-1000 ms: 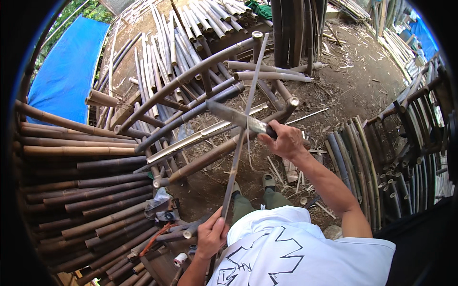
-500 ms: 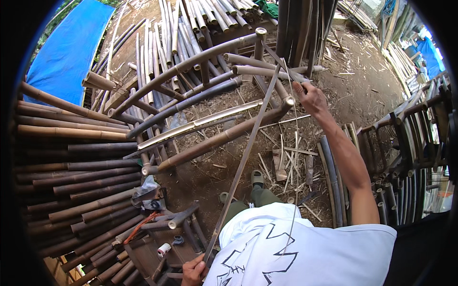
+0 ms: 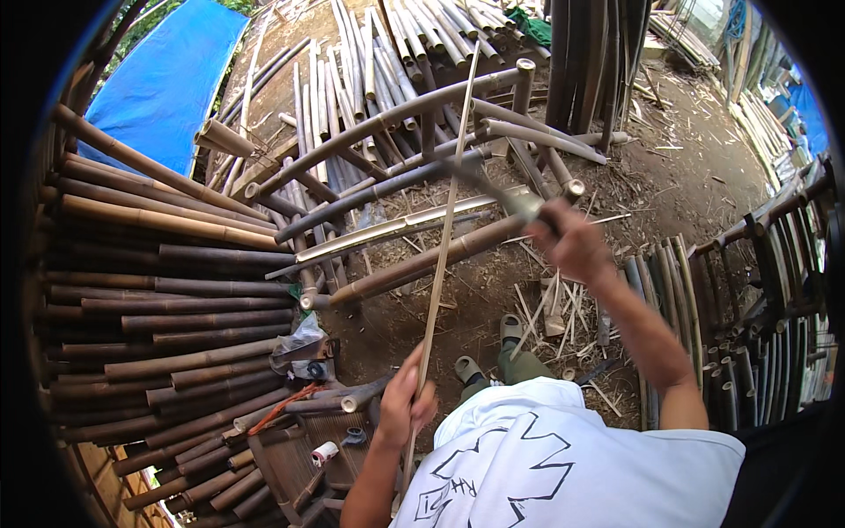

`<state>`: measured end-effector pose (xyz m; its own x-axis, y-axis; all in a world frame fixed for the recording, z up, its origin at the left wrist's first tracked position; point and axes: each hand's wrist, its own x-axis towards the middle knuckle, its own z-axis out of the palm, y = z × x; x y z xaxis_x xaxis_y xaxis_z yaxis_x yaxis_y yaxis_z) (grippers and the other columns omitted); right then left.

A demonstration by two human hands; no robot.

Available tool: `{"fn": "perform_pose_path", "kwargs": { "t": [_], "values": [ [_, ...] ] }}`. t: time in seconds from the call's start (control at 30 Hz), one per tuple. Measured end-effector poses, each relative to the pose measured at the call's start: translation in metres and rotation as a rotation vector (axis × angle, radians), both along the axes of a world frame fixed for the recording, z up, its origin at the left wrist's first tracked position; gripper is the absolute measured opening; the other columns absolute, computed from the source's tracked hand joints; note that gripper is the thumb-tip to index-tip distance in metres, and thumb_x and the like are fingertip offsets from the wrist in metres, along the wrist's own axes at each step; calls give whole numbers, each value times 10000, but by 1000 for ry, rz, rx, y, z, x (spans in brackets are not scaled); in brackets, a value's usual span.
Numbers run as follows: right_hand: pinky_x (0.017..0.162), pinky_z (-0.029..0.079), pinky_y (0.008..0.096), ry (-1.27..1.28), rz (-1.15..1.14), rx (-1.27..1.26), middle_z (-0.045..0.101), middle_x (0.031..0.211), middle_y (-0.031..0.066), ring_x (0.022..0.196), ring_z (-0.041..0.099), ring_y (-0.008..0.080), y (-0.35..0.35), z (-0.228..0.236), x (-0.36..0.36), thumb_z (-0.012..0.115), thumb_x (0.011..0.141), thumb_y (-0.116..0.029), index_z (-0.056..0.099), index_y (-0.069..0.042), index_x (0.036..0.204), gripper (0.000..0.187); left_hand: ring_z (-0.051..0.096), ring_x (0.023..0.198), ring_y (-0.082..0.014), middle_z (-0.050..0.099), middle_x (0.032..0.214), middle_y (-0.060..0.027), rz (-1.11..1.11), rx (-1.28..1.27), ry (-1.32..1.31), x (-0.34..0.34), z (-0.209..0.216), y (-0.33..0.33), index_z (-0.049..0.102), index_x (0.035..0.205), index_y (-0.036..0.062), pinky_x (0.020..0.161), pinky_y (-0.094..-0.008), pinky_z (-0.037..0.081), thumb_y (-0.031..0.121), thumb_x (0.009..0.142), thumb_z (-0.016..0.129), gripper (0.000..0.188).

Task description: The person uses a machete to shave and strip thin pieces from a bamboo pole, then handles a flexible wood strip to place it against a bamboo frame.

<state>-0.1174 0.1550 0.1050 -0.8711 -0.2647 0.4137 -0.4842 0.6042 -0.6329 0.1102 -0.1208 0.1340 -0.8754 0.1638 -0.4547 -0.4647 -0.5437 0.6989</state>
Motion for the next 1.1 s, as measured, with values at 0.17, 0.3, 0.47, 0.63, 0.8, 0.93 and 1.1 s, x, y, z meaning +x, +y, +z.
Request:
{"fn": "perform_pose_path", "kwargs": {
  "t": [0.17,0.3,0.47,0.63,0.8,0.93,1.1],
  "values": [
    [482,500,371,75,333,145,585,618,59,517,598,212,-82,1,97,642,857,-596,586,-75,789,529,273,398,-64,320,548,44,-40,171,-21,-30,5,0,317,1507,89,375,-211,288,266,1080,306,462],
    [466,492,374,-296,103,88,580,602,89,510,603,230,-87,-1,80,597,864,-646,579,-73,855,573,272,367,-60,319,520,41,-25,88,-25,10,18,-3,327,1502,110,357,-207,293,288,1076,323,461],
    [515,508,416,59,282,155,613,652,109,531,622,242,-101,-8,112,556,905,-622,578,-73,869,550,252,378,-61,309,522,39,-18,59,-7,39,12,-16,313,1507,87,374,-207,295,287,1075,334,476],
    [484,520,401,-194,22,221,593,588,76,480,600,215,-79,-16,61,446,906,-712,567,-83,853,644,238,398,-58,299,525,36,-62,44,-53,87,10,-29,309,1506,63,393,-210,283,288,1071,356,493],
    [406,468,329,-192,-82,269,533,535,24,462,557,129,-42,-22,6,411,907,-730,568,-95,850,657,258,456,-50,300,563,51,-42,67,-169,152,19,-38,291,1511,20,428,-217,277,257,1056,414,528],
    [366,392,309,-214,-125,267,537,564,15,409,462,125,1,-23,-50,398,911,-732,621,-83,940,687,317,417,-60,366,529,23,-58,35,-229,197,37,-38,317,1479,-23,405,-214,285,342,1033,461,593],
    [462,396,299,-420,-446,-148,545,592,36,502,519,141,116,-18,-137,405,911,-740,674,-67,824,730,378,433,-66,461,586,-26,-134,-132,-382,217,36,-39,366,1443,-42,397,-223,294,319,1008,503,581]
  ]
}}
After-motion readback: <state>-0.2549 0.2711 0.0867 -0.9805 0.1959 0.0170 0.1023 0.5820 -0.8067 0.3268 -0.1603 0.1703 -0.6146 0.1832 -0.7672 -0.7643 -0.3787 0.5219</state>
